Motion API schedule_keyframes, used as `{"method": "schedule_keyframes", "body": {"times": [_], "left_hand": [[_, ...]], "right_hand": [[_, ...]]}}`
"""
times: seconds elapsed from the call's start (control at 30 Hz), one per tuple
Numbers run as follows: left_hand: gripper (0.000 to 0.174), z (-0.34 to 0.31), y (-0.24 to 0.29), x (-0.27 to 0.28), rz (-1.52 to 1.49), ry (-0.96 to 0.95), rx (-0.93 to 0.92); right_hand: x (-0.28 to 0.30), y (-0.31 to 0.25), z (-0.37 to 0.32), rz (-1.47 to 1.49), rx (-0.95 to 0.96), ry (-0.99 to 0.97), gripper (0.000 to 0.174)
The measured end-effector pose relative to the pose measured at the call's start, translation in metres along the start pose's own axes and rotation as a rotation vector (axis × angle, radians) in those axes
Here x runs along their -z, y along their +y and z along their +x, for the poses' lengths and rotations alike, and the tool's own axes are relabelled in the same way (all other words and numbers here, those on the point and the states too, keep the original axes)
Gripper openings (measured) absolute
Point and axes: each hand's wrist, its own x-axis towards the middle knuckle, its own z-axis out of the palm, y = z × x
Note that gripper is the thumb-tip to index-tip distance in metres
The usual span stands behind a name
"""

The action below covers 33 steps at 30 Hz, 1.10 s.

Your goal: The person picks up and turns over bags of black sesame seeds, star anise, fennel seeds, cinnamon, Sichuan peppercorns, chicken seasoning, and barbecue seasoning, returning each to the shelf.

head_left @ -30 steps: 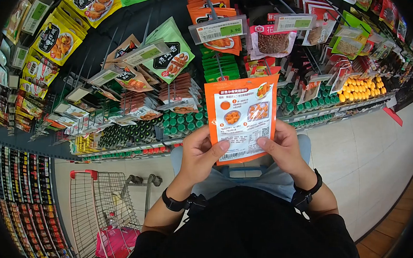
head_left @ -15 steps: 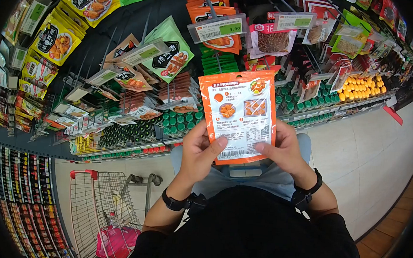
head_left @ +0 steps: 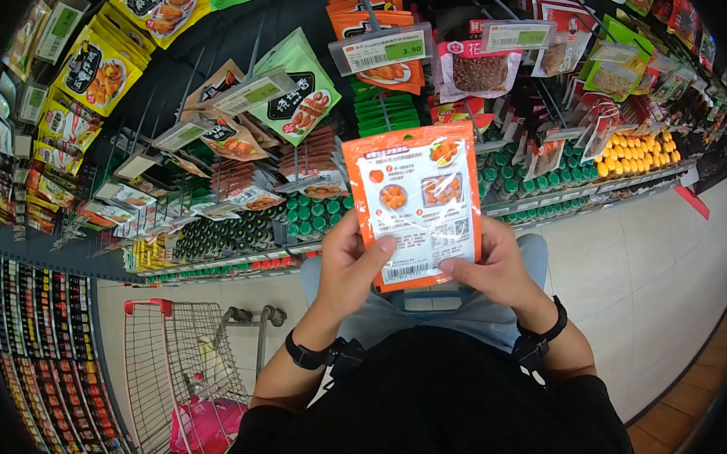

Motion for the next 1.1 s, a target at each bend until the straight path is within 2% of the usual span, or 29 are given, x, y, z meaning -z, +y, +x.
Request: {"method": "schedule_keyframes", "body": {"times": [0.2, 0.63, 0.9, 1.1], "left_hand": [[0.025, 0.0, 0.0, 0.003, 0.055, 0.058, 0.014], [0.025, 0.0, -0.002, 0.005, 0.071, 0.033, -0.016], [0.024, 0.001, -0.01, 0.01, 0.073, 0.147, -0.03], [0.023, 0.001, -0.013, 0.015, 0.073, 0.149, -0.01]], "right_hand": [[-0.003, 0.001, -0.001, -0.015, -0.047, -0.043, 0.042], [-0.005, 0.001, -0.001, -0.021, -0.034, -0.031, 0.039], [-0.003, 0.002, -0.002, -0.029, -0.033, -0.026, 0.037], [-0.003, 0.002, -0.001, -0.032, -0.019, -0.025, 0.037]]}}
